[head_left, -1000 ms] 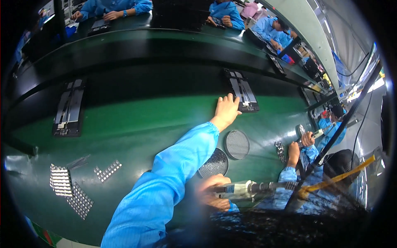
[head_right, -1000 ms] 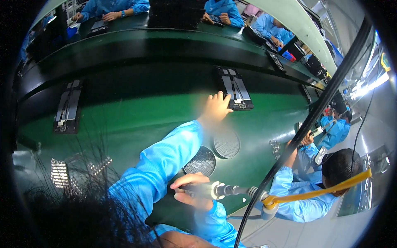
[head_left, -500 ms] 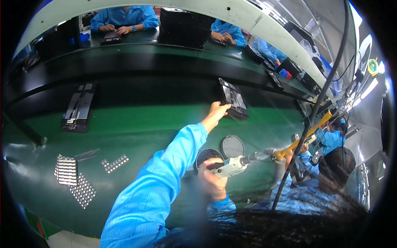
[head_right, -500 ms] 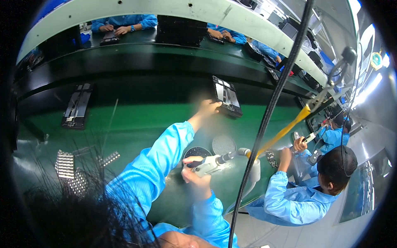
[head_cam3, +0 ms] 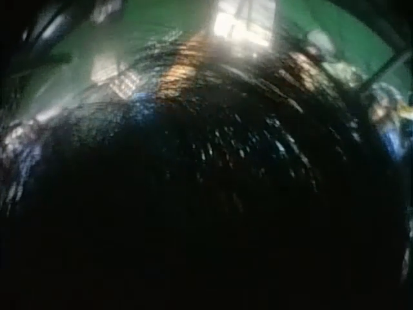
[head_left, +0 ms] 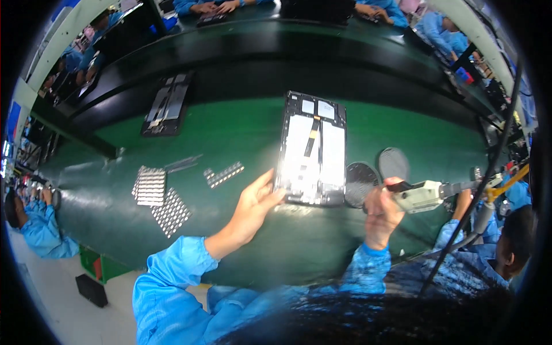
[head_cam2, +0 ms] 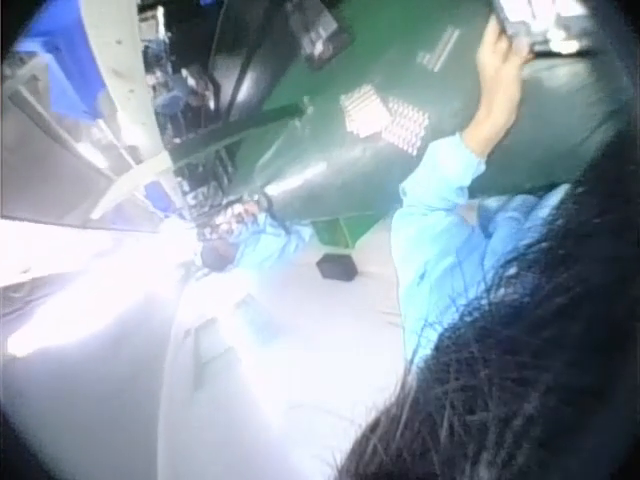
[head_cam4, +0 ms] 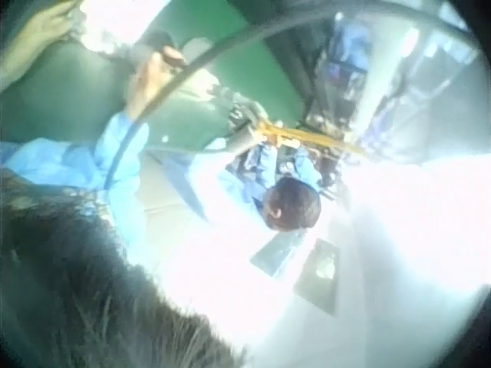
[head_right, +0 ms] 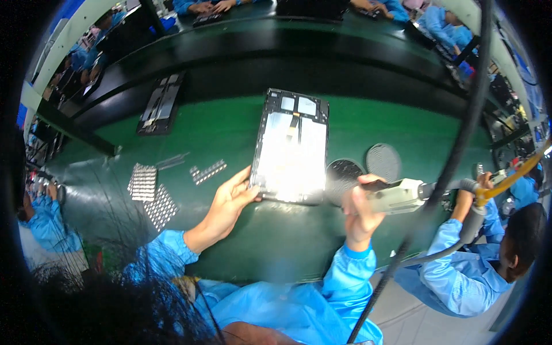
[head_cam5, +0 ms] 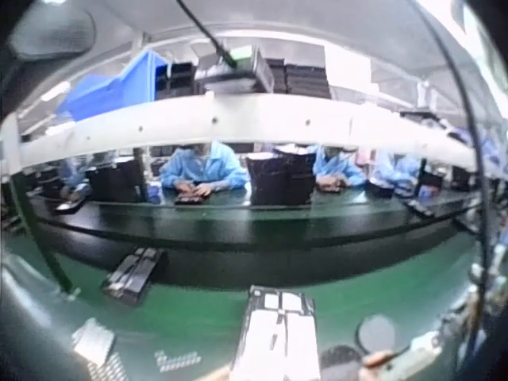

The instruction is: The person assembles electronic devices on a production line by fastening internal components with screws using an electric screwdriver, bracing each device in an assembly jig.

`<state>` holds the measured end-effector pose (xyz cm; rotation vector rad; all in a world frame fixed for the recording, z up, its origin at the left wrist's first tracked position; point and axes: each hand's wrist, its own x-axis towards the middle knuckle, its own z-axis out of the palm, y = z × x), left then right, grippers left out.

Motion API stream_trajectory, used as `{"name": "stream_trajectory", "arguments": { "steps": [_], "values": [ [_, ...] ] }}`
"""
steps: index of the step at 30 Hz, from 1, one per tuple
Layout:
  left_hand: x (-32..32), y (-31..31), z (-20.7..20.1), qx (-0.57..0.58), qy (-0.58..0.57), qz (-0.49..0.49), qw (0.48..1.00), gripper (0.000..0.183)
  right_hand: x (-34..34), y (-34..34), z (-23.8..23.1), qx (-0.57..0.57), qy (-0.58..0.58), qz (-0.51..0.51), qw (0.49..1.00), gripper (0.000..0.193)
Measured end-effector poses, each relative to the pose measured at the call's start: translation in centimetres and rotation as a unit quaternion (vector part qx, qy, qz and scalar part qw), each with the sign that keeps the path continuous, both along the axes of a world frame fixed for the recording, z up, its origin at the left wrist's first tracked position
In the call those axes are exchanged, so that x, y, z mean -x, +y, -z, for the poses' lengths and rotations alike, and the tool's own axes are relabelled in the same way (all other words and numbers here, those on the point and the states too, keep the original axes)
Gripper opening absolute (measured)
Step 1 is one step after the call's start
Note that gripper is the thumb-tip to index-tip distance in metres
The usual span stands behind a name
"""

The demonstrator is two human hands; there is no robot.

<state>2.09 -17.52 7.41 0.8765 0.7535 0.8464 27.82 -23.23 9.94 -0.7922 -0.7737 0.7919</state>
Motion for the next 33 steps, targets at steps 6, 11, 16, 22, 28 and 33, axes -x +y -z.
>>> {"name": "stream_trajectory", "arguments": {
  "steps": [6,11,16,22,28,33],
  "values": [
    [3.3,-4.7,0.5,-0.016,0.089,0.007,0.996,0.069,0.2,0.9,0.4,0.044,-0.081,0.014,0.996,0.029],
    [7.3,-0.6,-2.3,-0.313,0.484,-0.048,0.816,0.053,-0.4,1.3,0.2,0.070,-0.088,-0.003,0.994,0.030],
    [12.0,4.1,1.8,-0.397,0.637,-0.144,0.645,0.047,-0.5,1.0,0.4,0.053,-0.089,-0.010,0.995,0.030],
    [12.9,5.2,1.8,-0.158,0.431,-0.109,0.882,0.034,-1.2,0.6,0.7,0.045,-0.100,0.012,0.994,0.032],
    [11.5,6.1,2.2,-0.354,0.489,-0.105,0.790,0.019,-2.7,0.8,1.3,0.042,-0.115,0.036,0.992,0.030],
    [10.5,6.1,1.8,-0.381,0.544,-0.089,0.742,0.017,-2.0,1.1,1.3,0.034,-0.132,0.028,0.990,0.029]
  ]
}}
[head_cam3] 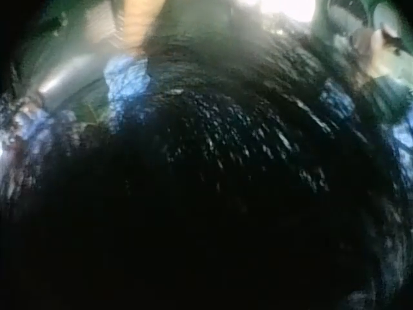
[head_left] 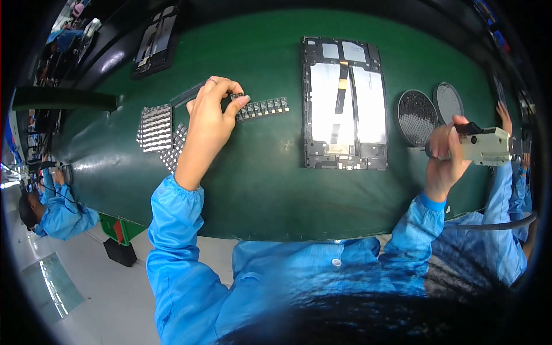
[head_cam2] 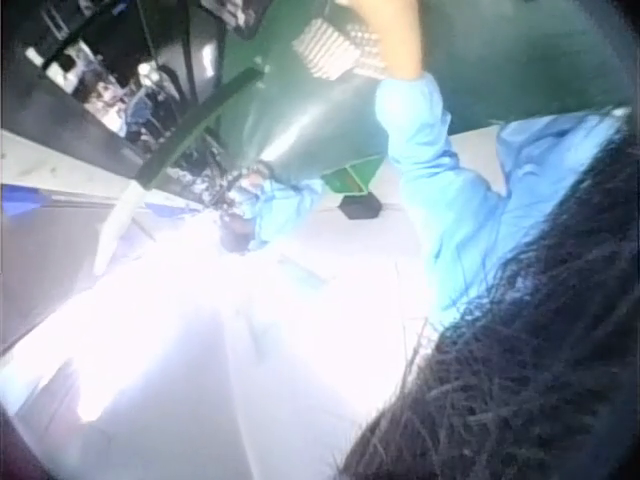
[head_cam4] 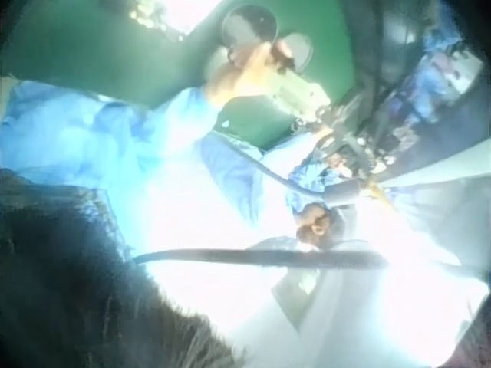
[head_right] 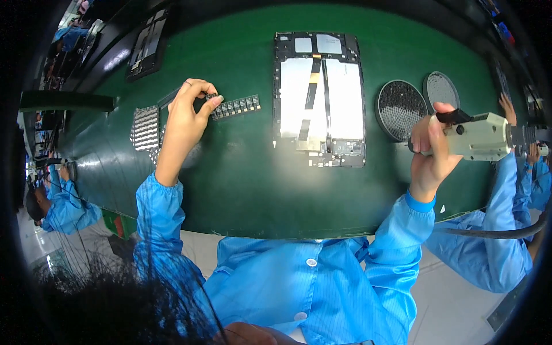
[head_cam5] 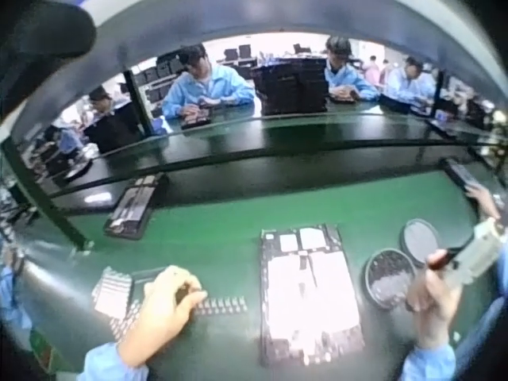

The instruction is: The person assembles electronic devices on a production line by fastening internal components with screws using an electric screwdriver, bracing each device in an assembly jig.

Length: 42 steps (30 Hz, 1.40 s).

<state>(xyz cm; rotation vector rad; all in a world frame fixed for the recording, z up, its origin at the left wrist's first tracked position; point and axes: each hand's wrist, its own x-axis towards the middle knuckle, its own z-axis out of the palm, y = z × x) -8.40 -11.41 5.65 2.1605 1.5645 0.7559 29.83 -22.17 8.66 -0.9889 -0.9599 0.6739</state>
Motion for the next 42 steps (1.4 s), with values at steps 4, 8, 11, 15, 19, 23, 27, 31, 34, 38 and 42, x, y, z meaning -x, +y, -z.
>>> {"name": "stream_trajectory", "arguments": {
  "steps": [4,8,11,15,19,23,27,31,34,38,42],
  "values": [
    [0.0,-0.1,-0.1,0.065,0.033,-0.011,0.997,0.014,0.2,-0.1,0.1,0.003,-0.001,-0.005,1.000,0.029],
    [-0.2,-0.3,-0.2,0.014,0.005,0.037,0.999,0.014,0.1,-0.2,0.2,0.001,-0.001,-0.001,1.000,0.029],
    [-1.8,-1.6,-1.4,-0.014,-0.050,0.062,0.997,0.016,0.1,-0.3,0.3,0.002,-0.008,0.000,1.000,0.030],
    [-5.3,-3.8,-2.1,0.228,-0.257,0.116,0.932,0.015,0.5,-0.2,0.2,0.016,-0.009,0.006,1.000,0.030],
    [-6.4,-4.0,-1.8,0.242,-0.222,0.122,0.937,0.015,0.3,-0.3,0.2,0.022,-0.020,0.002,1.000,0.030],
    [-6.2,-4.2,-1.1,0.231,-0.227,0.104,0.940,0.016,0.3,-0.1,0.4,0.006,-0.014,0.005,1.000,0.030],
    [-6.2,-4.0,-1.3,0.287,-0.225,0.088,0.927,0.016,0.2,-0.2,0.5,0.000,-0.018,0.007,1.000,0.030],
    [-6.5,-4.0,-1.2,0.295,-0.250,0.091,0.918,0.016,0.3,-0.1,0.5,0.010,-0.028,0.005,1.000,0.029],
    [-6.3,-3.9,-1.1,0.254,-0.230,0.104,0.934,0.018,0.4,0.0,0.5,0.012,-0.030,0.006,0.999,0.028],
    [-6.7,-3.6,-2.0,0.254,-0.166,0.113,0.946,0.015,-0.2,-0.1,0.5,-0.002,-0.030,-0.016,0.999,0.028],
    [-6.7,-3.5,-0.4,0.279,-0.228,0.096,0.928,0.021,-0.3,0.0,1.1,-0.009,-0.013,0.023,1.000,0.028]
  ]
}}
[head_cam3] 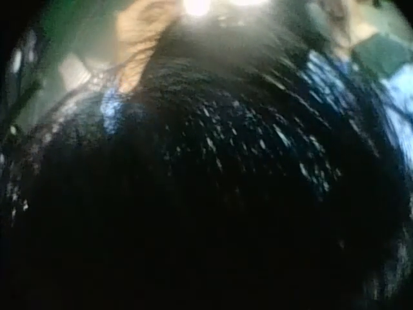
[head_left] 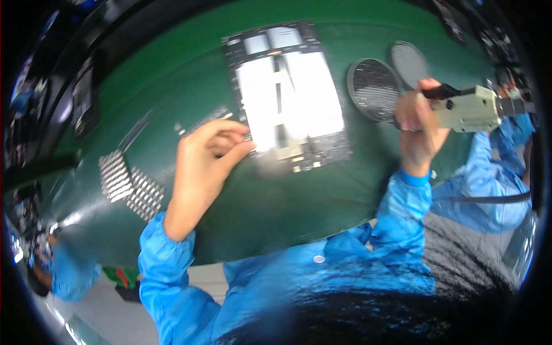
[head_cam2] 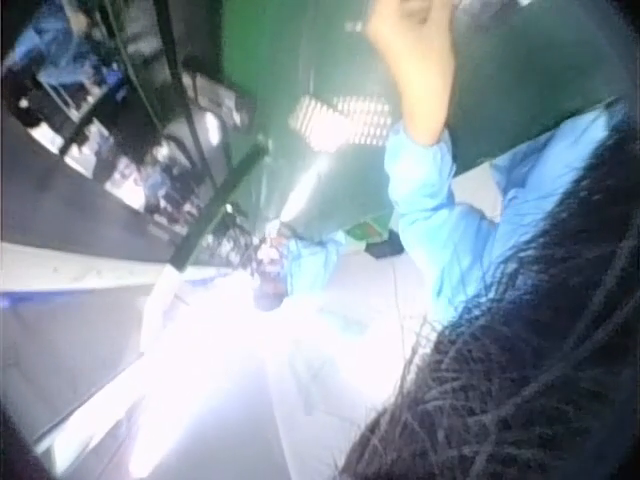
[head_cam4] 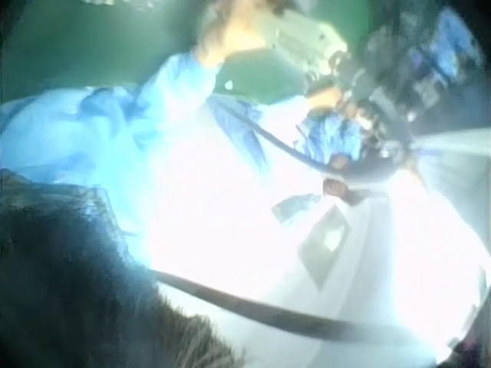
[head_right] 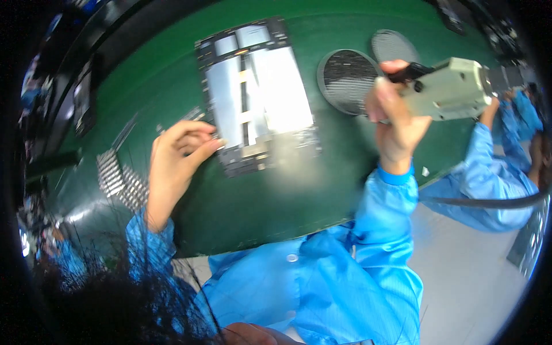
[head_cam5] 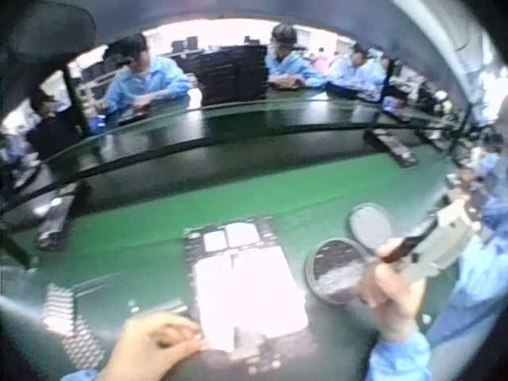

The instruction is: The person assembles electronic devices on a production line by fastening internal components with screws using an electric screwdriver, bracing each device in an assembly jig.

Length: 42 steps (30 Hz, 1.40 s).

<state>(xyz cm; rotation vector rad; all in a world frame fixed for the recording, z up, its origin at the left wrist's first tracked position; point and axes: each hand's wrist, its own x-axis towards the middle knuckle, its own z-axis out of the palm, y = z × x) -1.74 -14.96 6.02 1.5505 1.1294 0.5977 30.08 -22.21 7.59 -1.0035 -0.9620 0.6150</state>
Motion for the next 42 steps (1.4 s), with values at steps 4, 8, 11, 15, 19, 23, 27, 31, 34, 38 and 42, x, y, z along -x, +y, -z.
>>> {"name": "stream_trajectory", "arguments": {
  "steps": [4,8,11,15,19,23,27,31,34,38,42],
  "values": [
    [1.3,0.7,1.6,0.131,-0.053,-0.015,0.990,0.036,0.2,0.7,0.9,-0.036,0.078,0.040,0.995,0.029],
    [0.6,0.5,1.2,0.184,-0.049,-0.033,0.981,0.038,-0.6,0.7,1.8,-0.051,0.105,0.052,0.992,0.031],
    [0.0,0.4,0.6,0.174,-0.038,-0.036,0.983,0.038,-0.4,1.1,1.9,-0.070,0.098,0.056,0.991,0.031],
    [-0.4,0.3,0.5,0.170,-0.058,-0.037,0.983,0.038,-0.8,1.3,2.1,-0.064,0.083,0.049,0.993,0.028],
    [-0.2,0.2,0.4,0.157,-0.079,-0.028,0.984,0.039,-1.0,1.3,2.2,-0.048,0.054,0.053,0.996,0.030],
    [-0.4,0.1,0.2,0.155,-0.072,-0.028,0.985,0.039,-1.2,1.2,2.3,-0.023,0.027,0.046,0.998,0.031],
    [-0.5,0.0,0.2,0.160,-0.069,-0.039,0.984,0.039,-1.3,1.2,2.4,-0.024,0.020,0.047,0.998,0.031],
    [-0.7,0.1,0.0,0.167,-0.072,-0.037,0.983,0.039,-1.6,0.8,2.1,-0.028,0.037,0.029,0.999,0.028],
    [-0.6,0.1,0.2,0.170,-0.083,-0.032,0.981,0.039,-1.7,0.6,2.0,-0.030,0.059,0.022,0.998,0.027],
    [-0.1,0.1,0.6,0.166,-0.084,-0.037,0.982,0.039,-1.2,1.0,2.3,-0.019,0.049,0.032,0.998,0.025],
    [0.0,0.2,0.0,0.181,-0.081,-0.041,0.979,0.040,-1.2,0.6,2.1,0.020,0.026,0.010,0.999,0.021]
  ]
}}
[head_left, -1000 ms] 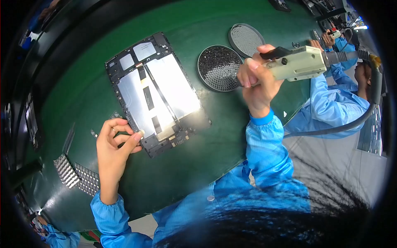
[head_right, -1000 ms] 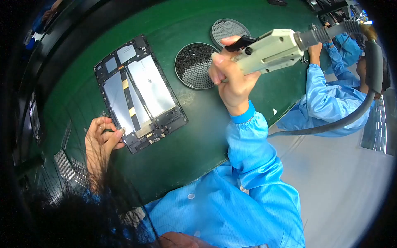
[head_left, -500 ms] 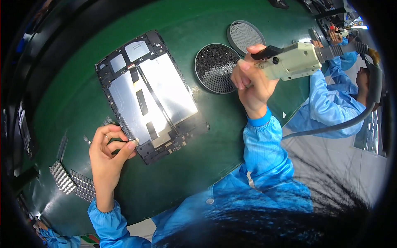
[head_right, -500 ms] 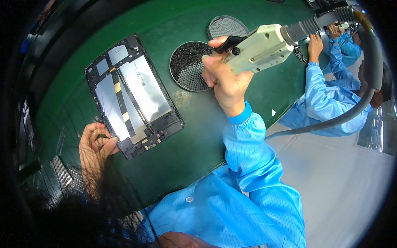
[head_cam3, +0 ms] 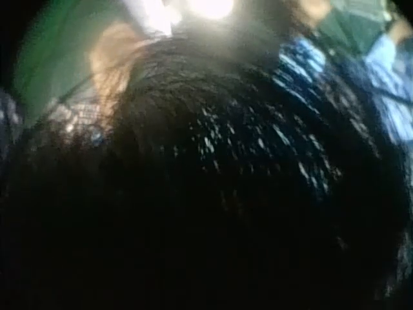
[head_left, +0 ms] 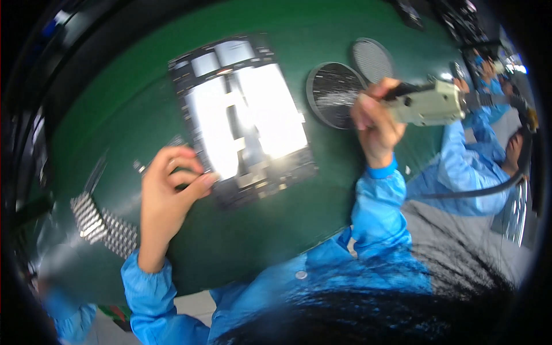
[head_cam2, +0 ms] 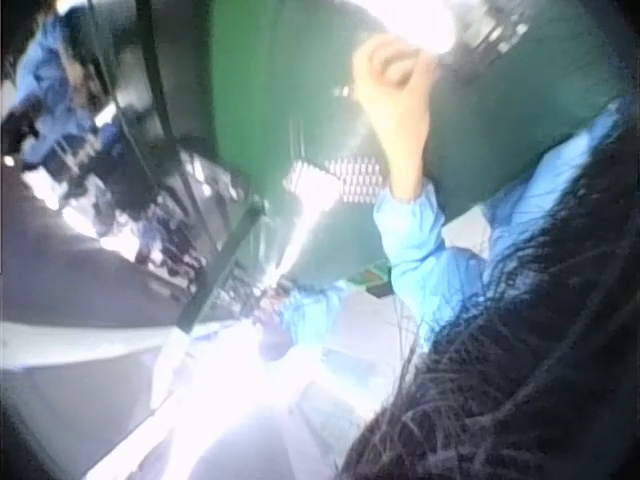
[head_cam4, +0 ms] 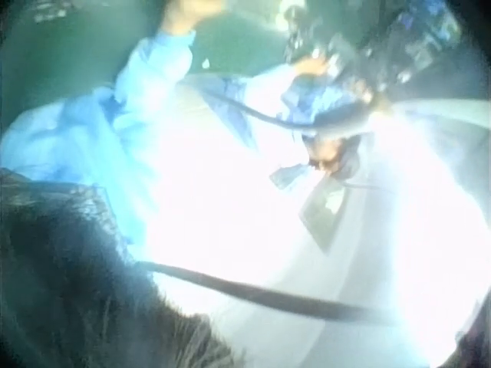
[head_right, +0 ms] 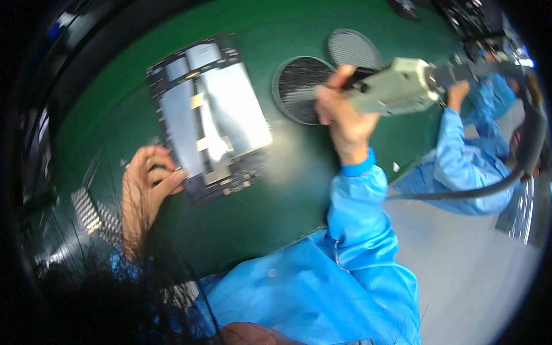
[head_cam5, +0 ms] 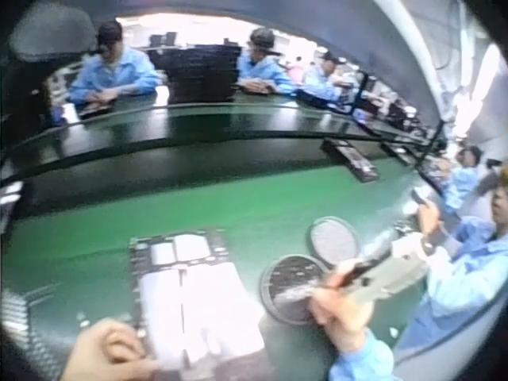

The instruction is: The person assembles electronic devices on a production line by fastening internal components with screws using an electric screwdriver, bracing each device in an assembly jig.

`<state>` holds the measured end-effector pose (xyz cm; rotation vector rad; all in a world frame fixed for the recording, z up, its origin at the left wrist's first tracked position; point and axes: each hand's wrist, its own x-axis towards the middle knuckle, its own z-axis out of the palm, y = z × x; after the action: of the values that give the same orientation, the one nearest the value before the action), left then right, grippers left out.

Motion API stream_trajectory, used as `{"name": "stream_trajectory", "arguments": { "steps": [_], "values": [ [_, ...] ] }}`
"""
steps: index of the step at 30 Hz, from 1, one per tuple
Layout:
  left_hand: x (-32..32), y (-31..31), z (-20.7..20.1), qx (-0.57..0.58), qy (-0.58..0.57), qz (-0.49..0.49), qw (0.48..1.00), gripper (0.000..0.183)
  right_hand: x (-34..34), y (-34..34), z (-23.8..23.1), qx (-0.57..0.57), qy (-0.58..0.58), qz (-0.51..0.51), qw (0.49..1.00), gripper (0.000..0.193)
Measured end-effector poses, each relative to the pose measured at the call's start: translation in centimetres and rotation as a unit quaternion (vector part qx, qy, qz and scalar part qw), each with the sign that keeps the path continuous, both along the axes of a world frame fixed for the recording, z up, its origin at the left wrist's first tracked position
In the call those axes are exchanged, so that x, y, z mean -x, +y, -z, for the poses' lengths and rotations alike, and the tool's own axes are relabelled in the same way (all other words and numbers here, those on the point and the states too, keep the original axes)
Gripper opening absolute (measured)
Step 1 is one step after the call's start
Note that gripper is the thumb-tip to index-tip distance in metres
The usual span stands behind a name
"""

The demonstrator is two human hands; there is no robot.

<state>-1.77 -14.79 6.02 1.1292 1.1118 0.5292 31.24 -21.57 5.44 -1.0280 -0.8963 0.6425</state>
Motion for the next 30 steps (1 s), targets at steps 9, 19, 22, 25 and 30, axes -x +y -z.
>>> {"name": "stream_trajectory", "arguments": {
  "steps": [9,19,22,25,30],
  "values": [
    [1.2,0.2,1.7,-0.042,-0.056,0.042,0.997,0.042,3.2,1.3,-2.4,-0.128,0.056,0.009,0.990,0.034],
    [1.8,0.4,1.5,-0.046,-0.038,0.037,0.998,0.043,18.5,4.0,-1.7,0.006,0.019,-0.067,0.998,0.035],
    [2.0,0.7,1.5,-0.057,-0.044,0.040,0.997,0.043,18.9,4.2,-1.6,-0.041,0.084,-0.199,0.975,0.034],
    [1.9,0.6,2.1,-0.076,-0.063,0.041,0.994,0.043,18.8,4.5,-1.9,-0.044,0.105,-0.199,0.973,0.034],
    [2.5,0.7,2.0,-0.083,-0.047,0.052,0.994,0.041,19.3,4.9,-1.0,-0.050,0.088,-0.231,0.968,0.031]
  ]
}}
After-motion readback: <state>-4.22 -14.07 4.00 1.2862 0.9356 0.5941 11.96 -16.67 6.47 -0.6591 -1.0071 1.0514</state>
